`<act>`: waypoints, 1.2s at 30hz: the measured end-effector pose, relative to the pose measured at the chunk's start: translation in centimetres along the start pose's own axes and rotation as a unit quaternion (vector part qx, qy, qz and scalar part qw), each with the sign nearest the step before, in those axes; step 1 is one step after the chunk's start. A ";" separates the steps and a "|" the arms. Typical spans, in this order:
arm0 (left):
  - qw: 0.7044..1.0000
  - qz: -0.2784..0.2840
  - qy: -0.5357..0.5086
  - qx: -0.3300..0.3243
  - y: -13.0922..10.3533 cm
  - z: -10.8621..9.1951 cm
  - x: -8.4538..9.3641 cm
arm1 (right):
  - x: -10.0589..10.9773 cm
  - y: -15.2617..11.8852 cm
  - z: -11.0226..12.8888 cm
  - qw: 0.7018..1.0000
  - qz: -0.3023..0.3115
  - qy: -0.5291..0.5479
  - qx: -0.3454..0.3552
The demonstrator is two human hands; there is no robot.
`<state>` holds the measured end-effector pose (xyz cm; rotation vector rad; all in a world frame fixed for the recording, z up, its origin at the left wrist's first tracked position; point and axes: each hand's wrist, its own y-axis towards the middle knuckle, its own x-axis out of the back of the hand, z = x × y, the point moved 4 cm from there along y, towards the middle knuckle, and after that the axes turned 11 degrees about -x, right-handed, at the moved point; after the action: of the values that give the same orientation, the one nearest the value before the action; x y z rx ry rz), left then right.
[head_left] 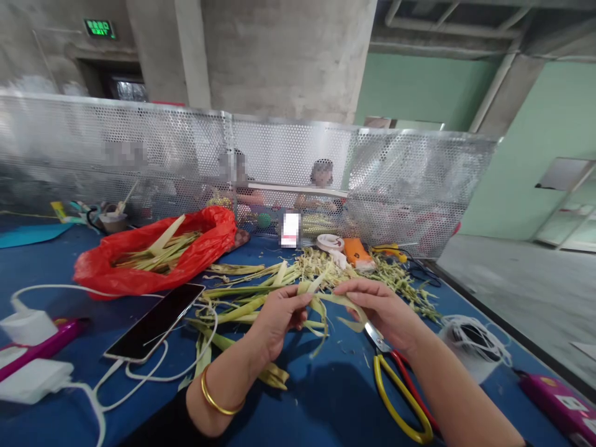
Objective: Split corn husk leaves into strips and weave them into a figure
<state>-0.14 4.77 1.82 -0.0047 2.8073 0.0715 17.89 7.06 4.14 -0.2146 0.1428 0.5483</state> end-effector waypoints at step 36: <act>0.995 -0.004 0.100 -0.016 -0.4 0.4 -0.8 | -2.3 0.1 -0.5 0.880 -0.215 -0.404 0.124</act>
<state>0.75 4.40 1.73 -0.0325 3.0066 0.1192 15.85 5.82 4.04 0.2443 -0.6384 0.1348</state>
